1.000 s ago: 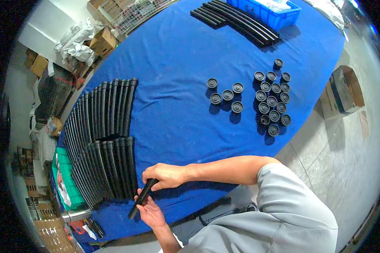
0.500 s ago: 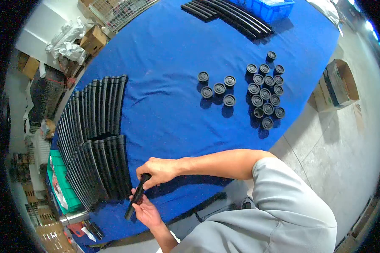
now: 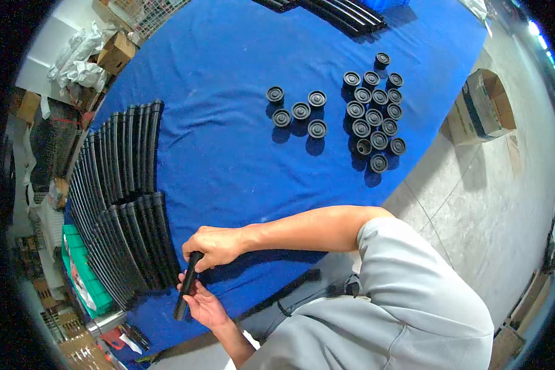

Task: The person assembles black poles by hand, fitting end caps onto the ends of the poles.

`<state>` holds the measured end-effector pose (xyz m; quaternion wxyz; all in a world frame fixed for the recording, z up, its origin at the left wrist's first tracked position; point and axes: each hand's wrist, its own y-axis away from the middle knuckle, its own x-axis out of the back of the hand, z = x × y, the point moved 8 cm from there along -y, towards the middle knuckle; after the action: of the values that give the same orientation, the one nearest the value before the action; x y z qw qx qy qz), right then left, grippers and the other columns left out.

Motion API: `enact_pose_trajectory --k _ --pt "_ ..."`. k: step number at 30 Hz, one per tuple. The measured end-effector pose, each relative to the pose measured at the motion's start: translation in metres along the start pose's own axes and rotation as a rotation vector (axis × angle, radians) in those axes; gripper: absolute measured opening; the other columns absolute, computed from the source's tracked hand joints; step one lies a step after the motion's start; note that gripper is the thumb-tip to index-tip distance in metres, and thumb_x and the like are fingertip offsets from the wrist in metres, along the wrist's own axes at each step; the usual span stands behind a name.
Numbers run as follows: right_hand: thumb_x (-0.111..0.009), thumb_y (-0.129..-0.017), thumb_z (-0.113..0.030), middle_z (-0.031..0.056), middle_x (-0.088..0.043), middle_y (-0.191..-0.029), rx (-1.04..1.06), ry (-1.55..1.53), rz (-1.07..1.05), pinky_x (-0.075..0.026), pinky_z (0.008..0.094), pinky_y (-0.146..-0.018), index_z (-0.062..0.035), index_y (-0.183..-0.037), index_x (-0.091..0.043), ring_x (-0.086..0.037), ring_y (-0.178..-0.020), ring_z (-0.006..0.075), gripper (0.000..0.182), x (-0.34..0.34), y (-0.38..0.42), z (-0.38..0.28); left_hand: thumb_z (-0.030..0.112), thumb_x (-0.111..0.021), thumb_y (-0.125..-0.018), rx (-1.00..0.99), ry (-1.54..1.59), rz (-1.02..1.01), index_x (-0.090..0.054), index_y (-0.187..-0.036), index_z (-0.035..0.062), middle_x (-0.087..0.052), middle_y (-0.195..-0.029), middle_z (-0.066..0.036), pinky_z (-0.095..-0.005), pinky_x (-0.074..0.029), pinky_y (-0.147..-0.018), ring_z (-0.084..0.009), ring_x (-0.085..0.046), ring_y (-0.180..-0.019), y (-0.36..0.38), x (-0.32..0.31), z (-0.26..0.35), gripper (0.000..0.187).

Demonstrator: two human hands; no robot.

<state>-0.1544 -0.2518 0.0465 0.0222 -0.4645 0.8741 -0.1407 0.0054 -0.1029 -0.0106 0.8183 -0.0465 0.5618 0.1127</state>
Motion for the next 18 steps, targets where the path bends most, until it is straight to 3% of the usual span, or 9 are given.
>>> enact_pose_trajectory --k 4,6,9,10,12,14,17,18 --pt "-0.074 -0.084 -0.018 0.0175 -0.066 -0.083 -0.018 -0.011 -0.018 -0.048 0.0464 -0.07 0.0015 -0.106 -0.065 -0.066 -0.078 0.0353 0.03 -0.004 -0.002 0.008 0.006 -0.053 -0.106 -0.009 0.012 -0.022 -0.05 -0.142 -0.0059 -0.035 -0.162 -0.02 -0.0506 -0.035 -0.125 -0.032 -0.035 -0.15 -0.001 -0.002 -0.001 0.039" --pt "-0.074 -0.084 -0.016 0.0168 -0.066 -0.085 -0.007 -0.014 -0.017 -0.049 0.046 -0.072 0.0 -0.106 -0.065 -0.066 -0.082 0.035 0.029 0.001 0.0 -0.001 0.006 -0.057 -0.103 -0.014 -0.038 0.038 -0.05 -0.141 -0.0028 -0.039 -0.16 -0.019 -0.0483 -0.037 -0.124 -0.0324 -0.035 -0.15 0.0 -0.006 -0.003 0.04" --pt "-0.072 -0.084 -0.015 0.016 -0.066 -0.09 0.251 0.068 0.037 -0.05 0.045 -0.078 -0.0028 -0.11 -0.064 -0.065 -0.088 0.0342 0.03 0.0 0.001 -0.015 0.008 -0.061 -0.102 -0.02 -0.057 0.084 -0.052 -0.138 -0.0008 -0.046 -0.155 -0.019 -0.0464 -0.039 -0.123 -0.0321 -0.037 -0.149 -0.002 0.001 0.0 0.038" --pt "-0.072 -0.084 -0.016 0.0146 -0.066 -0.09 0.206 0.067 0.011 -0.051 0.0445 -0.079 -0.0033 -0.111 -0.064 -0.065 -0.089 0.0334 0.031 -0.002 0.001 -0.014 0.008 -0.061 -0.102 -0.036 -0.065 0.075 -0.052 -0.138 -0.0006 -0.047 -0.155 -0.019 -0.0464 -0.04 -0.123 -0.0321 -0.038 -0.149 -0.002 0.002 0.0 0.038" --pt "-0.073 -0.085 -0.016 0.0144 -0.065 -0.092 -0.088 -0.02 -0.065 -0.051 0.044 -0.079 -0.0031 -0.112 -0.064 -0.065 -0.09 0.0329 0.031 -0.001 0.001 -0.001 0.009 -0.061 -0.102 -0.077 -0.094 0.107 -0.052 -0.138 -0.0001 -0.049 -0.154 -0.018 -0.0464 -0.043 -0.121 -0.0316 -0.041 -0.147 -0.001 0.005 0.001 0.038" --pt "-0.075 -0.085 -0.019 0.0149 -0.065 -0.092 -0.358 -0.145 -0.197 -0.051 0.0435 -0.076 -0.0016 -0.112 -0.064 -0.066 -0.088 0.0312 0.034 -0.001 0.005 0.002 0.006 -0.058 -0.103 -0.016 -0.073 0.016 -0.053 -0.138 -0.0036 -0.045 -0.156 -0.02 -0.0485 -0.036 -0.124 -0.0327 -0.039 -0.148 -0.003 -0.008 -0.004 0.037" --pt "-0.076 -0.086 -0.022 0.0156 -0.066 -0.088 0.194 0.125 0.071 -0.051 0.0426 -0.073 -0.0011 -0.112 -0.063 -0.067 -0.083 0.0289 0.036 0.002 -0.001 -0.002 0.005 -0.057 -0.103 0.018 -0.017 0.004 -0.055 -0.138 -0.0046 -0.044 -0.157 -0.021 -0.0493 -0.034 -0.125 -0.033 -0.039 -0.148 -0.002 -0.005 -0.002 0.036" --pt "-0.077 -0.086 -0.023 0.0157 -0.066 -0.088 0.17 0.124 0.083 -0.052 0.0424 -0.072 -0.0013 -0.112 -0.063 -0.067 -0.082 0.0286 0.036 0.005 -0.001 -0.002 0.005 -0.057 -0.103 0.017 0.007 0.021 -0.055 -0.138 -0.0042 -0.044 -0.157 -0.021 -0.0492 -0.035 -0.125 -0.0329 -0.04 -0.148 -0.002 -0.002 -0.002 0.036"
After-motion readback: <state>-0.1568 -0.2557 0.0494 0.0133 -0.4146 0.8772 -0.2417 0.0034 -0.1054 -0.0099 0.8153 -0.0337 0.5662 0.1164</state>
